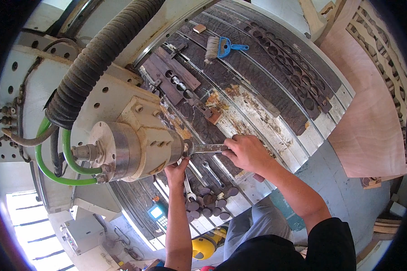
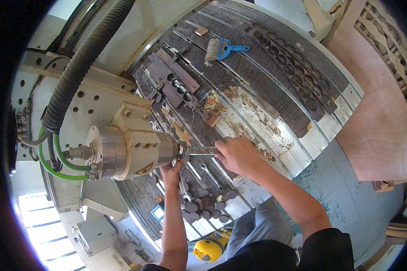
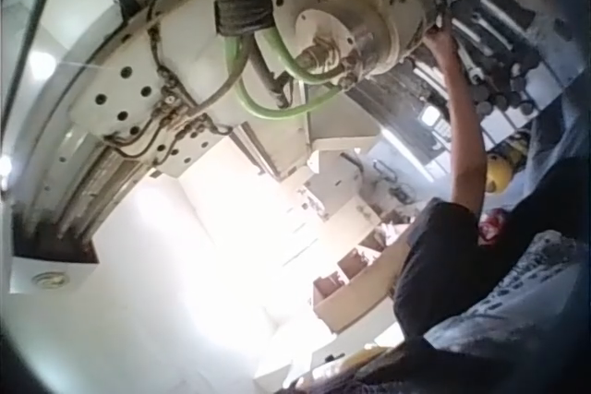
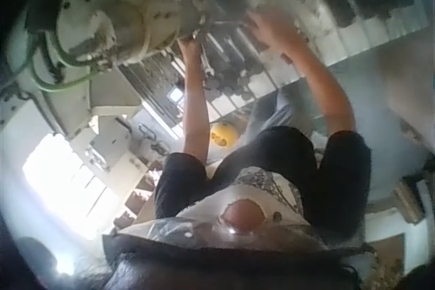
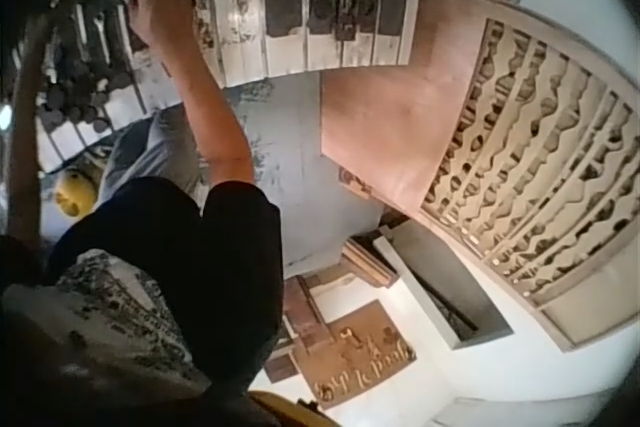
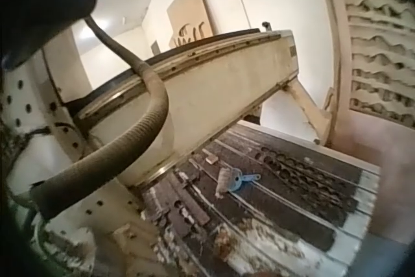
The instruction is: Loosening and tightening the spindle collet on a CNC machine with wrenches to change or adjust bits.
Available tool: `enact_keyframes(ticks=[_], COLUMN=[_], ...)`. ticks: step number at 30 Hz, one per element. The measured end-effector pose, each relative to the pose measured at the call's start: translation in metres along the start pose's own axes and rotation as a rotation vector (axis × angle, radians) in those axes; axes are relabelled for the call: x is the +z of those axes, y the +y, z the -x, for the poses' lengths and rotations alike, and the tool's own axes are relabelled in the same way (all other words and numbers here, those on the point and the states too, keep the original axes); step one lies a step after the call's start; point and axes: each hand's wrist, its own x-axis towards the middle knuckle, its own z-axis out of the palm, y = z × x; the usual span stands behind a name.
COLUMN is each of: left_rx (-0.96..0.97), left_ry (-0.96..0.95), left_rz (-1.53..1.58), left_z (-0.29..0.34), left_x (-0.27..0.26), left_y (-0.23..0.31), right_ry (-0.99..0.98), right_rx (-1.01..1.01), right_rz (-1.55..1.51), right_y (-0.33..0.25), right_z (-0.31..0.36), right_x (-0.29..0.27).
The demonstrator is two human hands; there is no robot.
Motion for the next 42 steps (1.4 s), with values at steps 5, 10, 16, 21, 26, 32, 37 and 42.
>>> enact_keyframes(ticks=[5,10,16,21,26,32,37,42], left_rx=[0.009,-0.075,-0.036,-0.081,-0.053,0.006,-0.198,-0.189], left_ry=[0.008,0.138,0.211,0.211,0.068,-0.010,-0.114,-0.092], left_rz=[0.011,-0.019,0.015,-0.005,-0.141,-0.369,-0.403,-0.420], left_z=[0.001,0.008,0.007,0.006,0.001,-0.004,-0.008,-0.006], left_x=[0.002,0.014,0.024,0.019,-0.003,-0.017,-0.029,-0.029], left_y=[0.001,0.012,0.008,0.006,-0.002,0.002,-0.002,-0.008], right_ry=[-0.026,-0.013,0.045,0.057,0.027,-0.091,-0.086,-0.088], right_rx=[-0.005,0.058,0.077,0.061,0.053,-0.016,-0.124,-0.168], right_rz=[-0.012,-0.012,-0.019,-0.031,-0.062,-0.036,0.017,0.064], right_y=[-0.005,-0.019,-0.020,-0.017,-0.005,0.014,0.030,0.035], right_z=[0.000,0.018,0.025,0.023,0.002,-0.017,-0.039,-0.045], right_x=[-0.004,0.007,0.028,0.029,0.020,0.006,0.000,0.005])
